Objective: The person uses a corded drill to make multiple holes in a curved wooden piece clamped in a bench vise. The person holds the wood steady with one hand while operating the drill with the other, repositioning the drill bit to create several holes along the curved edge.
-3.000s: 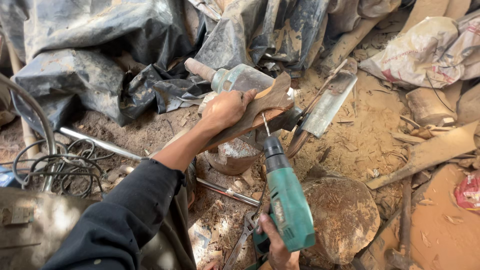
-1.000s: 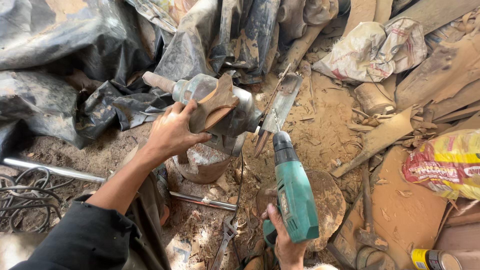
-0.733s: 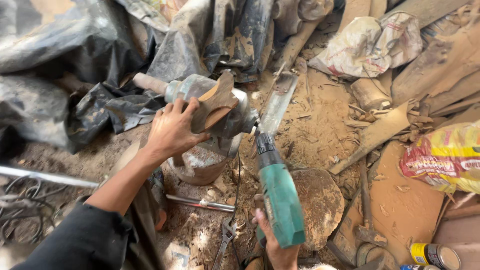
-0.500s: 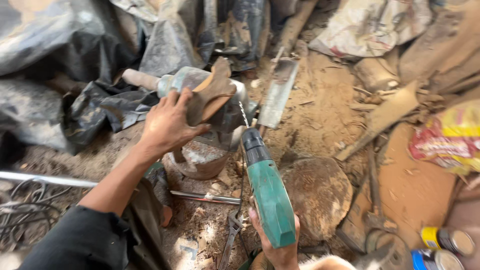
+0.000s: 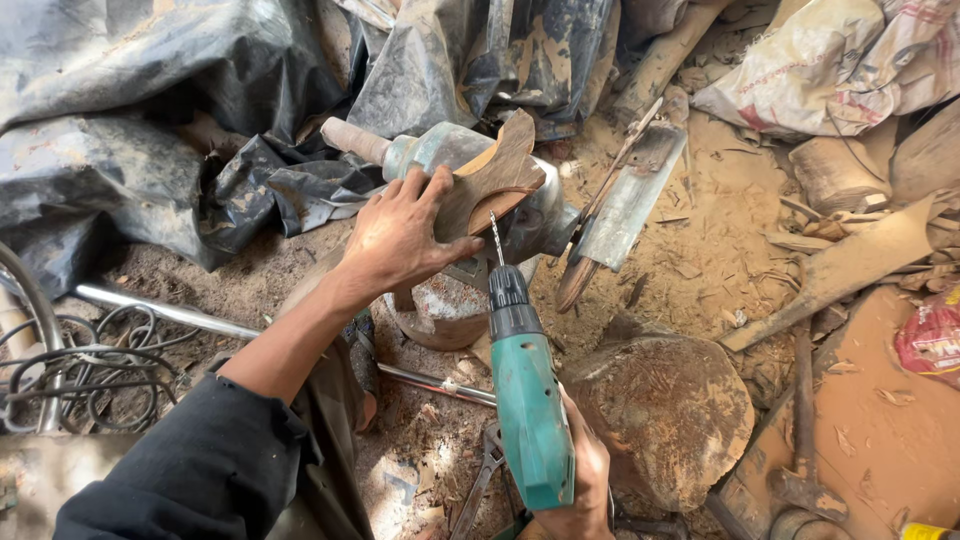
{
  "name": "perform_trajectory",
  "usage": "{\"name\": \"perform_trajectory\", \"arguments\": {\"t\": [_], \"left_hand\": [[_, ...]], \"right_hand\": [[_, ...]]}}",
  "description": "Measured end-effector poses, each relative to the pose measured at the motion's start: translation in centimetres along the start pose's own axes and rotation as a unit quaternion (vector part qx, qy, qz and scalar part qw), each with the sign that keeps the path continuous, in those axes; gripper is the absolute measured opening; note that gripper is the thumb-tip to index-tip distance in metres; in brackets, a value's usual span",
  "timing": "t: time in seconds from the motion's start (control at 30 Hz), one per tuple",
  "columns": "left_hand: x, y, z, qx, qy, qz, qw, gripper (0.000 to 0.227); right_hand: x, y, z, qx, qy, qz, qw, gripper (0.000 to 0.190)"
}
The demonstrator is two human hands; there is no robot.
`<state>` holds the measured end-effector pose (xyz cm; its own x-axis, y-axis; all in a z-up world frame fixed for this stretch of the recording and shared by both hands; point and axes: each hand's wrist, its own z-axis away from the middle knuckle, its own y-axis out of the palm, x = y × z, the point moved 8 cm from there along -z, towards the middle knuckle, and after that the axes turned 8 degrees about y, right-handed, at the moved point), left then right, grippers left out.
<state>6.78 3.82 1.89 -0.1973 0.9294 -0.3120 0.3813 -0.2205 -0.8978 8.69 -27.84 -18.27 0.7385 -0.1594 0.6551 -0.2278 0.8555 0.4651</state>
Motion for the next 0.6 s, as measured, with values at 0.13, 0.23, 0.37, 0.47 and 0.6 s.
{"name": "perform_trajectory", "arguments": {"t": [0.13, 0.23, 0.37, 0.47, 0.6], "left_hand": [[0.1, 0.4, 0.0, 0.018, -0.002, -0.017, 1.0, 0.099], [0.4, 0.3, 0.0, 0.022, 0.001, -0.008, 1.0, 0.1], [0.2, -0.3, 0.4, 0.003, 0.037, -0.006, 0.999, 0.102], [0.2, -0.5, 0.7, -0.001, 0.047, -0.02, 0.999, 0.102], [0.2, -0.5, 0.9, -0.003, 0.052, -0.022, 0.998, 0.102]], "right_hand": [[1.1, 2.1, 1.2, 0.029, 0.005, 0.035, 0.999, 0.054], [4.8, 5.2, 3.9, 0.072, -0.245, 0.34, 0.905, 0.067], [5.9, 7.1, 6.1, 0.078, -0.364, 0.493, 0.787, 0.081], [6.5, 7.6, 7.4, 0.084, -0.444, 0.521, 0.724, 0.085], [5.8, 6.5, 6.3, 0.085, -0.399, 0.508, 0.759, 0.087]]}}
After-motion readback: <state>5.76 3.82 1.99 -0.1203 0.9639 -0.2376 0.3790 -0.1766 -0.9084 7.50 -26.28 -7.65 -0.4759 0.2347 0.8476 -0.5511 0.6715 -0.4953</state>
